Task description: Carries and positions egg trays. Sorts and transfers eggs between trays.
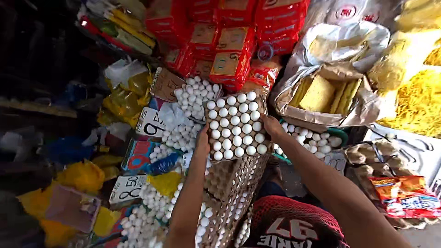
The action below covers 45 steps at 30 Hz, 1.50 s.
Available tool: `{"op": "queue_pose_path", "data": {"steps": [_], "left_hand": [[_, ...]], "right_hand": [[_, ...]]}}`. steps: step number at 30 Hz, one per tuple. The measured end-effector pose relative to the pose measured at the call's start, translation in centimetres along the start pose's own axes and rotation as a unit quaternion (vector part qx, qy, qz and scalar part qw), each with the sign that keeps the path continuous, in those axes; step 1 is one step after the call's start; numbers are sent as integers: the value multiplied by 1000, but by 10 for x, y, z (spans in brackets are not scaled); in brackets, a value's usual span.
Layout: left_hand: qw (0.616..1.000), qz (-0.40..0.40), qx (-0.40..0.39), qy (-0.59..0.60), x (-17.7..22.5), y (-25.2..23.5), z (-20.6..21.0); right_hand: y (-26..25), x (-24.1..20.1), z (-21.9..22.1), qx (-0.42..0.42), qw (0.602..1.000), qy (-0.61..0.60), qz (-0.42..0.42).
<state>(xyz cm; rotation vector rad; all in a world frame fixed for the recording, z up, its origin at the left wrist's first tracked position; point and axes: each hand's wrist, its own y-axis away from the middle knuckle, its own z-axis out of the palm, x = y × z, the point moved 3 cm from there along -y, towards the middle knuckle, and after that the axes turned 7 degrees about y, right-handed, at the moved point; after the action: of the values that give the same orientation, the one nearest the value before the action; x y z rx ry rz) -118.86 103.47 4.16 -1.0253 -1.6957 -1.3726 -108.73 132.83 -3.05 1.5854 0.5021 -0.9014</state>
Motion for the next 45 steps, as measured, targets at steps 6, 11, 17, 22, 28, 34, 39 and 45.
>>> {"op": "queue_pose_path", "data": {"steps": [6, 11, 17, 22, 28, 34, 39, 45], "left_hand": [[999, -40, -19, -28, -2, -88, 0], [992, -75, -35, -94, -21, -114, -4], [934, 107, -38, -339, -1, -99, 2], [885, 196, -1, -423, 1, -85, 7], [908, 142, 16, -394, 5, -100, 8], [991, -5, -59, 123, 37, -82, -6], [984, 31, -163, 68, 54, -86, 5], [827, 114, -117, -538, 50, -82, 47]], "right_hand": [[-51, -5, 32, 36, 999, -13, 39], [-50, -16, 21, 104, 981, 163, 12], [-37, -75, 28, 233, 868, 414, -145], [-38, -85, 45, 210, 822, 501, -168], [-50, -80, 10, 80, 970, 144, -179], [-77, -114, 10, 16, 898, 355, -258], [-83, -127, 30, 27, 791, 563, -236], [-104, -129, -10, -60, 981, 114, -148]]}}
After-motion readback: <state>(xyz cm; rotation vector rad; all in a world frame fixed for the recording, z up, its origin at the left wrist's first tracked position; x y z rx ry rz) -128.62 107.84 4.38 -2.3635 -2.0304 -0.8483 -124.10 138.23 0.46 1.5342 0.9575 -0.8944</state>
